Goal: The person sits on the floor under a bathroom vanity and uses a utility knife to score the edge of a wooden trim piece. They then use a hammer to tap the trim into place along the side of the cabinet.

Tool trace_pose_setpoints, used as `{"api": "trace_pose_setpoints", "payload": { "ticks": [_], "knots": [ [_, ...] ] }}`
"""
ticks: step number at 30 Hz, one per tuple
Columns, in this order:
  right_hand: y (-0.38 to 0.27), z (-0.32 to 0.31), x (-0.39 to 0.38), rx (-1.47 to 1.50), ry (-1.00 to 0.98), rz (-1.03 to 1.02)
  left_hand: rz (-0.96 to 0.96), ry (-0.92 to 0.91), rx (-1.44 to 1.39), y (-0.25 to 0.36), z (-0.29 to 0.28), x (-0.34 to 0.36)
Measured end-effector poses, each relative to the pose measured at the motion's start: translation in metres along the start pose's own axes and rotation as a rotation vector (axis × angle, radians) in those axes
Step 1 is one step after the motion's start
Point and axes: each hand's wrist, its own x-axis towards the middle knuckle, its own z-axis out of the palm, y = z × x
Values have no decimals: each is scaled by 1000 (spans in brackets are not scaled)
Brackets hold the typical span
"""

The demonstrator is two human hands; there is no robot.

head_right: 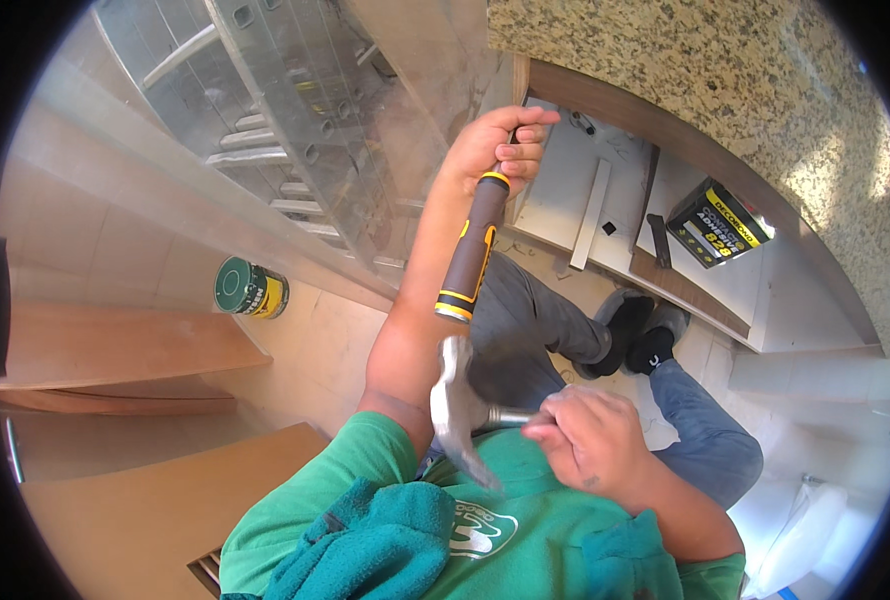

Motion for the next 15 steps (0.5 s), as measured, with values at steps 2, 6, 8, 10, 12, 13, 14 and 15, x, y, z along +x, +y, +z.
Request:
{"api": "trace_pose_setpoints", "payload": {
  "ticks": [2, 6, 8, 10, 12, 13, 14, 15],
  "knots": [
    [0, 3, 1, -39, 17, 27, -9, -4, -12, 0, 0, 1],
    [-7, 1, 3, -72, -19, -3, -11, -7, -12, 1, -3, 2],
    [-10, 0, 2, -98, -27, -50, -6, -11, -4, 0, -2, 4],
    [-13, 1, 4, -135, -4, -92, -10, -8, -10, 1, -2, 3],
    [-6, 2, 2, -141, -24, -9, -11, 1, -12, 0, 0, 3],
    [-3, 3, 2, -143, -34, 31, -8, 11, -12, -1, 1, 4],
    [-5, 2, 1, -144, -32, -5, -5, 20, -11, -2, 1, 4],
    [-9, 1, 0, -146, -31, -41, -11, 4, -2, -1, 1, 5]
  ]
}}
